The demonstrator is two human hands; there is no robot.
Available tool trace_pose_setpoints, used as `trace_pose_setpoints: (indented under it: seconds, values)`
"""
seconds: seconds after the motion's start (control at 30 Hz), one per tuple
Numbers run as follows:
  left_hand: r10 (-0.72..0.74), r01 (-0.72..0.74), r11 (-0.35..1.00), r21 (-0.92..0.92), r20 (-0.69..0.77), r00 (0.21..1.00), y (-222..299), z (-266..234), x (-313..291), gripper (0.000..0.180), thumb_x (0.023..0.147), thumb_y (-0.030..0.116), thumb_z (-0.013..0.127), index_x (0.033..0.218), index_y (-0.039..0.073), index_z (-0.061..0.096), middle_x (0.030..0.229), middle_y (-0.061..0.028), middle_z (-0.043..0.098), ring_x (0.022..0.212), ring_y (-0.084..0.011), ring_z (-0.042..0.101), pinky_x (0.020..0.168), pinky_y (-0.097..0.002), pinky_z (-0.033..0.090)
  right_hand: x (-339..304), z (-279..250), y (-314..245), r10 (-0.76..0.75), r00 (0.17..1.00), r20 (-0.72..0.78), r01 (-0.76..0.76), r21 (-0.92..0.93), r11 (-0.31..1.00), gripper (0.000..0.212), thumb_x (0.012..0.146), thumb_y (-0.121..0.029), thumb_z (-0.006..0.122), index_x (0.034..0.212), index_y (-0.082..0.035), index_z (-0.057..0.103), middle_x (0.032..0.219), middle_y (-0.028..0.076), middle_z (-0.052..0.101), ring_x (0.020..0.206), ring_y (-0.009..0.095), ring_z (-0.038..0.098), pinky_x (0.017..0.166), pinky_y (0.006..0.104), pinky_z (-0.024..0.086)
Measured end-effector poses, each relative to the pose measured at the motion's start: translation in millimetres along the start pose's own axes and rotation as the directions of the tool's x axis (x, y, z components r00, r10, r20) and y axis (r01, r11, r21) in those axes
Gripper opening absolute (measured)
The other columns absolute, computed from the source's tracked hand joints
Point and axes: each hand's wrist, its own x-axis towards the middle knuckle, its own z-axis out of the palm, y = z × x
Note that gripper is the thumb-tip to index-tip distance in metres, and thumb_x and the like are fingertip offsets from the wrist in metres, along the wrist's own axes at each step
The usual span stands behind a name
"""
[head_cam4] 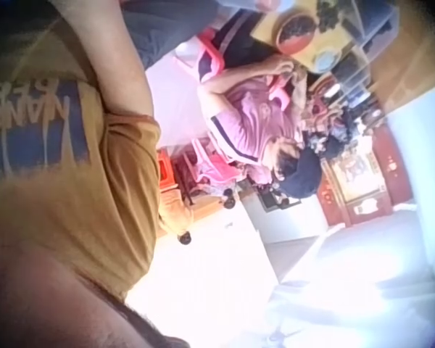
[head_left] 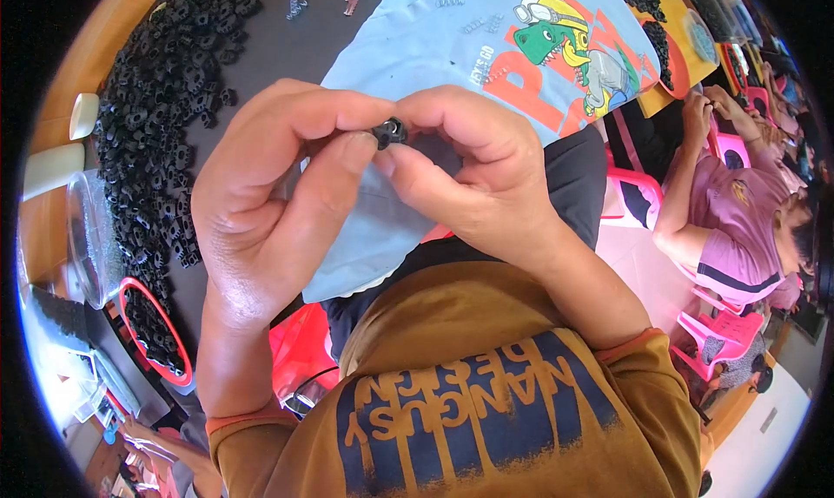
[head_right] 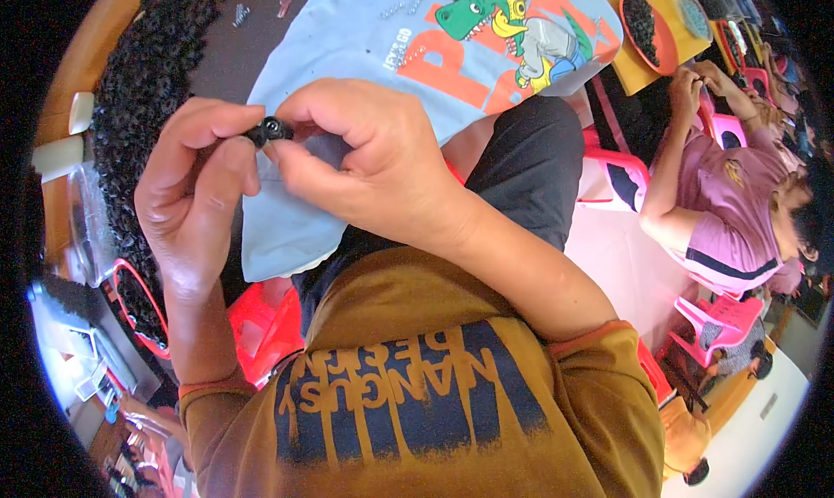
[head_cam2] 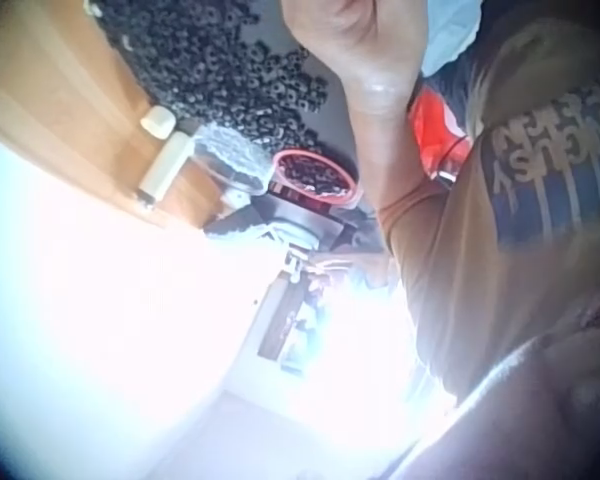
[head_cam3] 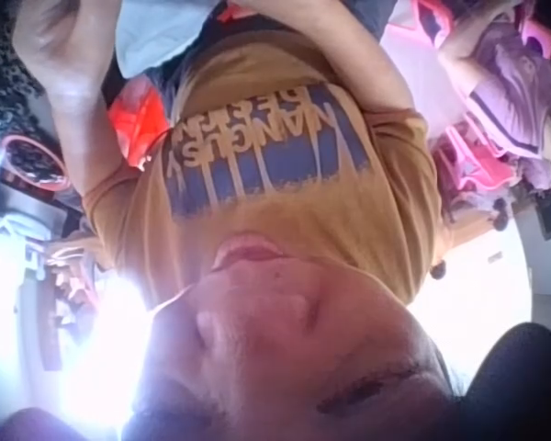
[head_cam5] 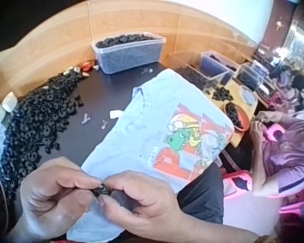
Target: Manually assemble small black plastic components by inserting metal springs.
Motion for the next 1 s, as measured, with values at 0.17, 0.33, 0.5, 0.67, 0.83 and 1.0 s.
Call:
trace_pose_setpoints:
  seconds: [0.17, 0.33, 0.5, 0.67, 0.83, 1.0]
  values:
    - [-0.038, 0.038, 0.999, -0.022, 0.023, 0.999, -4, -1, 1, 0.020, 0.086, -0.005, 0.051, 0.104, -0.005, 0.060, 0.094, -0.0061, 0.054, 0.070, -0.0070, 0.048, 0.063, -0.0188, 0.038, -1, 0, -2, 0.135, 0.991, -0.002, -0.131, 0.220, 0.967, 0.024, 0.085, 0.005, 0.062, 0.109, 0.002, 0.059, 0.097, 0.003, 0.062, 0.091, 0.008, 0.056, 0.079, 0.0228, 0.046]
    - [-0.096, 0.096, 0.995, -0.009, 0.021, 0.995, -3, 1, 1, 0.021, 0.086, -0.004, 0.053, 0.106, -0.004, 0.060, 0.095, -0.0046, 0.054, 0.072, -0.0067, 0.049, 0.065, -0.0189, 0.039, -1, -3, 3, 0.147, 0.989, 0.018, -0.147, 0.259, 0.955, 0.023, 0.088, 0.005, 0.059, 0.111, 0.004, 0.058, 0.100, 0.005, 0.062, 0.094, 0.010, 0.057, 0.083, 0.0245, 0.046]
    - [-0.026, 0.022, 0.992, 0.127, 0.035, 0.999, -4, 1, 3, 0.026, 0.085, -0.004, 0.055, 0.111, -0.002, 0.059, 0.096, -0.0049, 0.055, 0.073, -0.0072, 0.050, 0.066, -0.0193, 0.040, 1, 6, 14, 0.031, 0.987, -0.158, 0.005, 0.224, 0.975, 0.016, 0.081, -0.003, 0.066, 0.096, 0.002, 0.063, 0.079, 0.003, 0.060, 0.071, 0.007, 0.054, 0.063, 0.0223, 0.045]
    - [0.286, -0.256, 0.878, 0.404, -0.016, 0.958, -4, 6, 7, 0.021, 0.078, -0.009, 0.060, 0.097, 0.000, 0.065, 0.084, -0.0075, 0.062, 0.067, -0.0114, 0.057, 0.056, -0.0237, 0.042, 4, 9, 6, 0.154, 0.976, -0.153, -0.073, 0.437, 0.896, 0.015, 0.084, -0.004, 0.065, 0.097, 0.002, 0.061, 0.081, 0.000, 0.058, 0.072, 0.004, 0.051, 0.062, 0.0199, 0.044]
    - [0.030, -0.003, 0.984, 0.178, -0.146, 0.989, -8, 12, 5, 0.016, 0.077, -0.007, 0.063, 0.091, 0.000, 0.062, 0.081, -0.0054, 0.060, 0.064, -0.0099, 0.051, 0.056, -0.0224, 0.042, 3, 6, 10, 0.106, 0.985, -0.137, -0.049, 0.363, 0.930, 0.015, 0.084, -0.005, 0.065, 0.096, 0.002, 0.061, 0.080, -0.001, 0.058, 0.071, 0.003, 0.052, 0.063, 0.0190, 0.044]
    - [0.087, -0.064, 0.974, 0.219, -0.099, 0.991, -11, 10, 7, 0.017, 0.077, -0.007, 0.063, 0.091, 0.002, 0.061, 0.084, -0.0057, 0.058, 0.064, -0.0086, 0.049, 0.056, -0.0217, 0.041, 3, 8, 10, 0.102, 0.985, -0.136, -0.043, 0.381, 0.924, 0.015, 0.084, -0.005, 0.065, 0.096, 0.002, 0.061, 0.079, -0.001, 0.058, 0.071, 0.003, 0.051, 0.062, 0.0190, 0.044]
